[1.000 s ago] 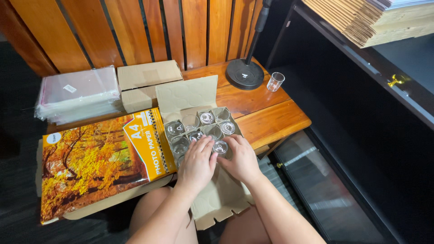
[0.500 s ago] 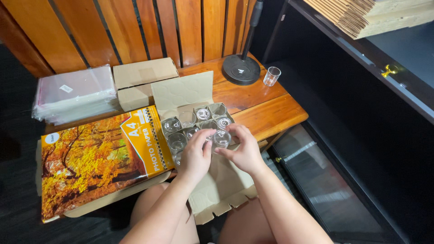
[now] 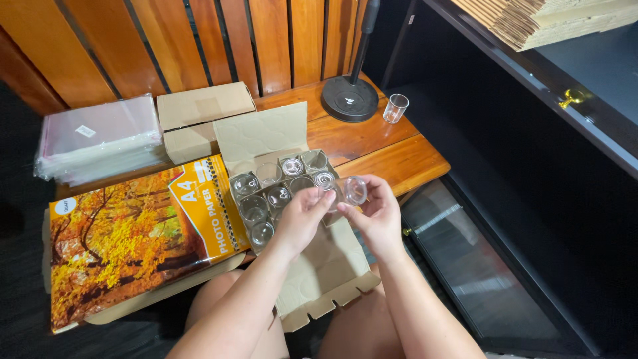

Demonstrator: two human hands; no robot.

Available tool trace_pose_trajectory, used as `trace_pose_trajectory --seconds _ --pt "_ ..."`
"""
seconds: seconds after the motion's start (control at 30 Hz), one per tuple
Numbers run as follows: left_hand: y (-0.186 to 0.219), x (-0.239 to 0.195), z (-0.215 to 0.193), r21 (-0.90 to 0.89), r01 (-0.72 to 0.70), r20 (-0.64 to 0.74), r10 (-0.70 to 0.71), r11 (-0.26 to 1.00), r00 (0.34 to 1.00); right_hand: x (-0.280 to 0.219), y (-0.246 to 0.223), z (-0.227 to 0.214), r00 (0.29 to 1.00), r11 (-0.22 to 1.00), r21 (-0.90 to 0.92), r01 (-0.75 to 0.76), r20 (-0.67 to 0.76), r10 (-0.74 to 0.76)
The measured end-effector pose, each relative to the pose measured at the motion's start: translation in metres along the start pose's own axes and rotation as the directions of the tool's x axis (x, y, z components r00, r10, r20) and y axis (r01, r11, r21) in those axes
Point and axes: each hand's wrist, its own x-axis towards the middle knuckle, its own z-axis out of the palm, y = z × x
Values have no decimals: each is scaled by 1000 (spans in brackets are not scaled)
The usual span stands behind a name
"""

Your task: The person opens a cardboard box containing small clear glasses and removes them one by one, placing them on a wooden bench beside them. The task continues until all glasses are removed from the box.

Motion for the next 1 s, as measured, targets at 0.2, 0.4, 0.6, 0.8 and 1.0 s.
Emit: trace_pose_trajectory --seconds 0.2,0.4,0.6,0.8,1.0 --pt "11 9 16 -111 162 321 -119 981 940 5 13 -16 996 995 56 82 -26 -81" --pt "2 32 33 -225 244 367 -150 943 918 17 28 -32 992 991 72 111 -65 -106" --pt "18 58 50 -160 287 382 -209 944 900 35 29 -39 987 990 76 119 -121 -110" --pt "29 96 73 -14 117 201 -112 993 973 69 62 -63 983 992 -71 109 -142 -118" --pt "-2 168 96 397 -58 108 16 916 994 104 72 -70 965 952 -308 -6 -251 -75"
